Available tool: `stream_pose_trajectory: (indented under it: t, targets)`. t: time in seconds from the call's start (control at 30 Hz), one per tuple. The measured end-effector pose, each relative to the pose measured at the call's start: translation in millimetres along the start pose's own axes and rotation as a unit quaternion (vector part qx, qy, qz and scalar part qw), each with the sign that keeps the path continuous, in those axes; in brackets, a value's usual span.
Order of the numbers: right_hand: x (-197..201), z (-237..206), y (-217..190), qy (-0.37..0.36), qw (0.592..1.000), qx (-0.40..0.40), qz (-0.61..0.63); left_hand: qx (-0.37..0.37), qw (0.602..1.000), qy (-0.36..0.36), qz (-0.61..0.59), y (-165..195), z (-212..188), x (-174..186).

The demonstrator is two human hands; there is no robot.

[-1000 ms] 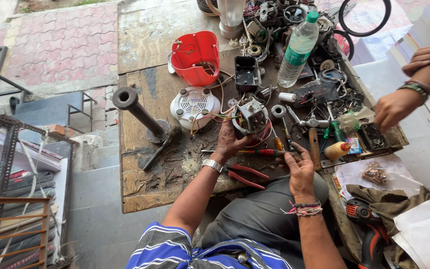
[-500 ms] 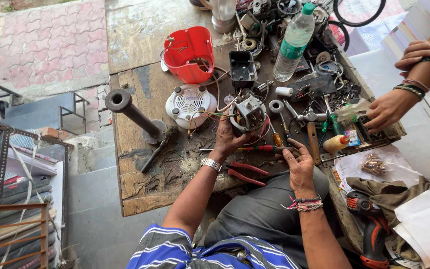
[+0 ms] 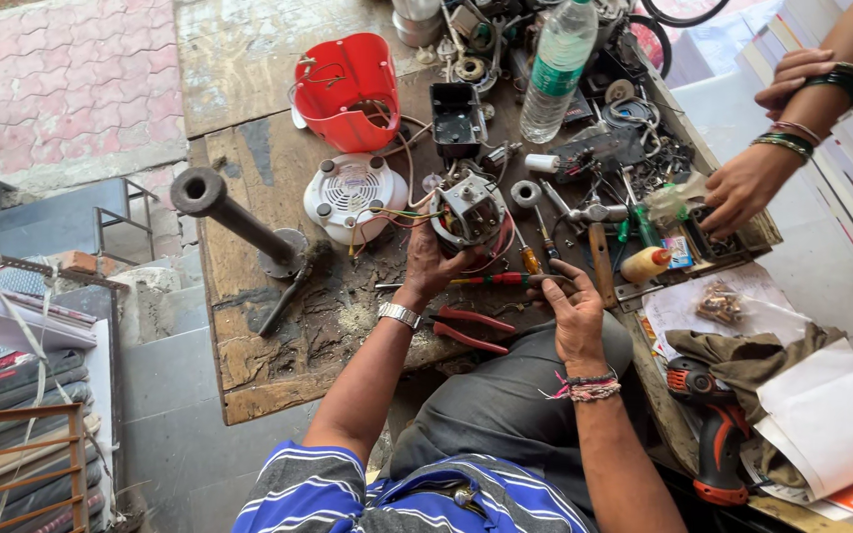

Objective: The person uses a screwdriver to tighten screws on a small motor assembly, then uses pliers to adjust internal components. The person repeatedly rotates and repositions the motor while working on it.

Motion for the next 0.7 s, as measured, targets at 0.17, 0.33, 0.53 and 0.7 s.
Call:
stream_pose_trajectory:
  t: [0.17,0.33,0.53,0.7]
  targets:
    - [2,1,-4,-0.009,1.000,0.010,0.026,0.033,0.999,-0.009,0.007,-7,2,-5]
    - [4,1,-7,-0.010,1.000,0.015,0.016,0.009,0.997,-0.004,0.071,-2,2,-5]
    - [6,2,-7,-0.011,1.000,0.017,0.012,0.004,1.000,-0.007,0.022,0,5,-9]
    - [3,1,-8,-0.016,0.999,0.025,0.013,0.034,0.998,-0.019,-0.053,-4,4,-9]
Point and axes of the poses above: each hand's wrist, its own z-axis towards the middle knuckle, its own x-axis out of the back of the hand, y = z × x, the point moved 10 cm from there along z, towards the middle knuckle, and after that the axes turned 9 degrees about -z, right-handed, at the moved point
